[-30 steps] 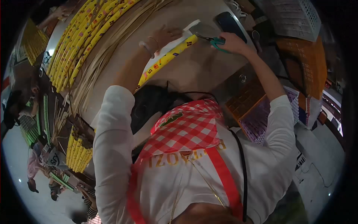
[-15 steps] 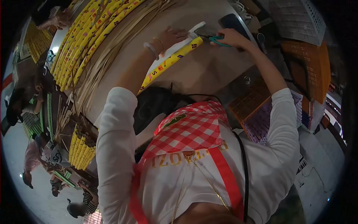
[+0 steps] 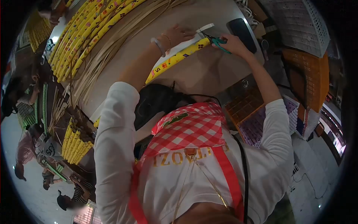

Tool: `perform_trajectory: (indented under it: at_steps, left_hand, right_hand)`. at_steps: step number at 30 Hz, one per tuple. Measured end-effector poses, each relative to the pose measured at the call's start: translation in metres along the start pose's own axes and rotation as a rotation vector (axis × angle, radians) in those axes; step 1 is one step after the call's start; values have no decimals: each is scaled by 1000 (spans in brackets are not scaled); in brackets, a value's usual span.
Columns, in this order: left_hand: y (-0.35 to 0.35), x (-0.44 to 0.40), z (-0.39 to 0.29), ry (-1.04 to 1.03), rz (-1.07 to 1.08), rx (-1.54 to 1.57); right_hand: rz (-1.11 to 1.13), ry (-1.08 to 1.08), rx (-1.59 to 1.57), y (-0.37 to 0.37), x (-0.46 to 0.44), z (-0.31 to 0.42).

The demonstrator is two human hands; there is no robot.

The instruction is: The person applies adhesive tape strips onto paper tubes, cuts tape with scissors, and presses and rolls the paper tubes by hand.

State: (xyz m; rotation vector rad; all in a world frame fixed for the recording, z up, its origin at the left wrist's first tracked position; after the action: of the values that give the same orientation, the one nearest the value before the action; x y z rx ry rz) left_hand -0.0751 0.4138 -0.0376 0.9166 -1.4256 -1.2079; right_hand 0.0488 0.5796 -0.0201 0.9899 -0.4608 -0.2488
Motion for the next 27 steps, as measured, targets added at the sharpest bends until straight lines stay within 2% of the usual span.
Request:
perform_trajectory:
  at_steps: [5, 8, 14, 16, 19, 23, 25, 27]
  left_hand:
    - [-1, 0, 1, 6, 14, 14]
    - [2, 1, 1, 2, 5, 22]
    - [5, 0, 0, 14, 60, -12]
    - [6, 0, 0, -9, 61, -24]
    - [8, 0, 0, 0, 74, -10]
    - [4, -1, 0, 9, 96, -23]
    - [0, -4, 1, -14, 47, -4]
    - [-4, -3, 1, -16, 54, 3]
  right_hand:
    - [13, -49, 6, -4, 3, -1]
    - [-78, 19, 32, -7, 3, -4]
    - [-42, -38, -16, -5, 7, 4]
    - [6, -117, -44, -3, 8, 5]
    - [-94, -86, -42, -9, 8, -2]
    - [-95, -21, -2, -9, 7, 0]
    - [-22, -107, 22, -11, 7, -1]
    - [-37, -105, -5, -16, 7, -5]
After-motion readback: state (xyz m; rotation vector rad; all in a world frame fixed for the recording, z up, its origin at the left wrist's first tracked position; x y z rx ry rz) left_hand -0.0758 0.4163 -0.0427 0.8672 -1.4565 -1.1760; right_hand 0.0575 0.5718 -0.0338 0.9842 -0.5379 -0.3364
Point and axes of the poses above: each hand's wrist, its own x-axis away from the middle knuckle, its own y-axis out of the back of the hand, z = x × y, the point moved 5 cm from there along -x, towards the middle knuckle, and after that the axes turned 14 degrees about -z, right-handed, at the moved point
